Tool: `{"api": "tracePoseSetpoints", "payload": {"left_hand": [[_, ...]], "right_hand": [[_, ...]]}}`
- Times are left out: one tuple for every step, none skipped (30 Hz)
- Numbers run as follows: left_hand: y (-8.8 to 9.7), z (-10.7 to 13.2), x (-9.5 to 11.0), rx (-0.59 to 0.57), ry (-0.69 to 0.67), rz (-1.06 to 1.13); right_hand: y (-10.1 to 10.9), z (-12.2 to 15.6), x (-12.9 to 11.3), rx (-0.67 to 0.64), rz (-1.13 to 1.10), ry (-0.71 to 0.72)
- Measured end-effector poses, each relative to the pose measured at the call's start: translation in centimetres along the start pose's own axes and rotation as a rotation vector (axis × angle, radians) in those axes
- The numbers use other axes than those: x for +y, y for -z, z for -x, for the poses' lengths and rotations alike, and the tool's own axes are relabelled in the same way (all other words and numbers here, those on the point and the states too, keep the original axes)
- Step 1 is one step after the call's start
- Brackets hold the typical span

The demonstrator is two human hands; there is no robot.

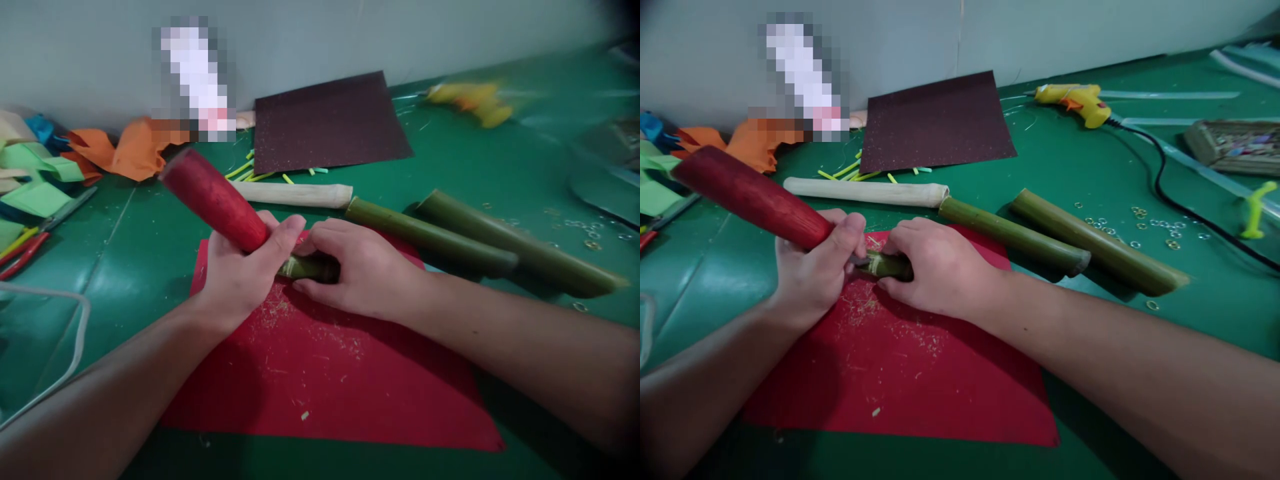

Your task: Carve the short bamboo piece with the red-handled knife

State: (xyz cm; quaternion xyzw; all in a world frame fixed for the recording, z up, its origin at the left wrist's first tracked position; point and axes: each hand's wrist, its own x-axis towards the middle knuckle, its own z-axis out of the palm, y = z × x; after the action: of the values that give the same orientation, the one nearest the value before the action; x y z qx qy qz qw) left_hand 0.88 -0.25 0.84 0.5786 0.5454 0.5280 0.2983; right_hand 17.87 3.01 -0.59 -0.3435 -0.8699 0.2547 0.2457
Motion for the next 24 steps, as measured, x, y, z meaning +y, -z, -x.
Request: {"api": "tracePoseSetpoints", "payload": {"left_hand": [[-0.01, 0.1, 0.03, -0.023, -0.001, 0.004], [-0.04, 0.2, 0.03, -0.04, -0.006, 0.003], [-0.08, 0.29, 0.01, -0.051, -0.012, -0.004], [-0.12, 0.36, -0.04, -0.058, -0.018, -0.017], [-0.15, 0.41, -0.09, -0.061, -0.027, -0.038], [-0.17, 0.44, -0.15, -0.068, -0.039, -0.061], [-0.17, 0.45, -0.2, -0.078, -0.054, -0.083], [-0.16, 0.46, -0.24, -0.091, -0.067, -0.099], [-0.14, 0.46, -0.27, -0.103, -0.078, -0.109], [-0.13, 0.46, -0.27, -0.112, -0.086, -0.112], [-0.12, 0.46, -0.26, -0.118, -0.085, -0.115], [-0.13, 0.46, -0.24, -0.117, -0.08, -0.118], [-0.14, 0.45, -0.22, -0.102, -0.076, -0.123], [-0.16, 0.44, -0.19, -0.079, -0.071, -0.127], [-0.19, 0.41, -0.18, -0.052, -0.068, -0.126], [-0.2, 0.37, -0.17, -0.022, -0.063, -0.116], [-0.21, 0.33, -0.18, 0.002, -0.058, -0.095], [-0.2, 0.28, -0.18, 0.015, -0.051, -0.067], [-0.18, 0.25, -0.19, 0.009, -0.041, -0.041], [-0.17, 0.23, -0.19, -0.006, -0.033, -0.022], [-0.15, 0.23, -0.17, -0.019, -0.03, -0.011], [-0.14, 0.24, -0.13, -0.033, -0.033, -0.009], [-0.14, 0.26, -0.07, -0.046, -0.037, -0.014], [-0.15, 0.28, 0.01, -0.055, -0.041, -0.022]], "right_hand": [[0.0, 0.01, 0.01, 0.001, -0.01, -0.001], [-0.01, 0.02, 0.02, 0.0, -0.018, 0.001], [-0.02, 0.05, 0.03, 0.003, -0.022, 0.002], [-0.03, 0.08, 0.04, 0.007, -0.022, 0.002], [-0.05, 0.11, 0.05, 0.018, -0.02, 0.004], [-0.06, 0.14, 0.06, 0.029, -0.016, 0.009], [-0.08, 0.16, 0.06, 0.04, -0.012, 0.015], [-0.11, 0.18, 0.08, 0.049, -0.009, 0.024], [-0.13, 0.17, 0.11, 0.053, -0.008, 0.033], [-0.15, 0.15, 0.15, 0.058, -0.006, 0.041], [-0.17, 0.12, 0.2, 0.062, -0.003, 0.046], [-0.17, 0.07, 0.27, 0.064, 0.002, 0.048], [-0.16, 0.02, 0.33, 0.069, 0.009, 0.051], [-0.13, -0.04, 0.4, 0.071, 0.017, 0.052], [-0.09, -0.09, 0.45, 0.072, 0.023, 0.051], [-0.04, -0.12, 0.49, 0.071, 0.027, 0.049], [0.0, -0.14, 0.5, 0.068, 0.027, 0.045], [0.04, -0.15, 0.5, 0.063, 0.022, 0.04], [0.06, -0.14, 0.49, 0.056, 0.015, 0.033], [0.06, -0.12, 0.47, 0.052, 0.008, 0.027], [0.06, -0.1, 0.46, 0.052, 0.003, 0.025], [0.04, -0.08, 0.45, 0.058, 0.001, 0.026], [0.03, -0.07, 0.44, 0.065, 0.001, 0.032], [0.02, -0.05, 0.43, 0.07, 0.003, 0.038]]}}
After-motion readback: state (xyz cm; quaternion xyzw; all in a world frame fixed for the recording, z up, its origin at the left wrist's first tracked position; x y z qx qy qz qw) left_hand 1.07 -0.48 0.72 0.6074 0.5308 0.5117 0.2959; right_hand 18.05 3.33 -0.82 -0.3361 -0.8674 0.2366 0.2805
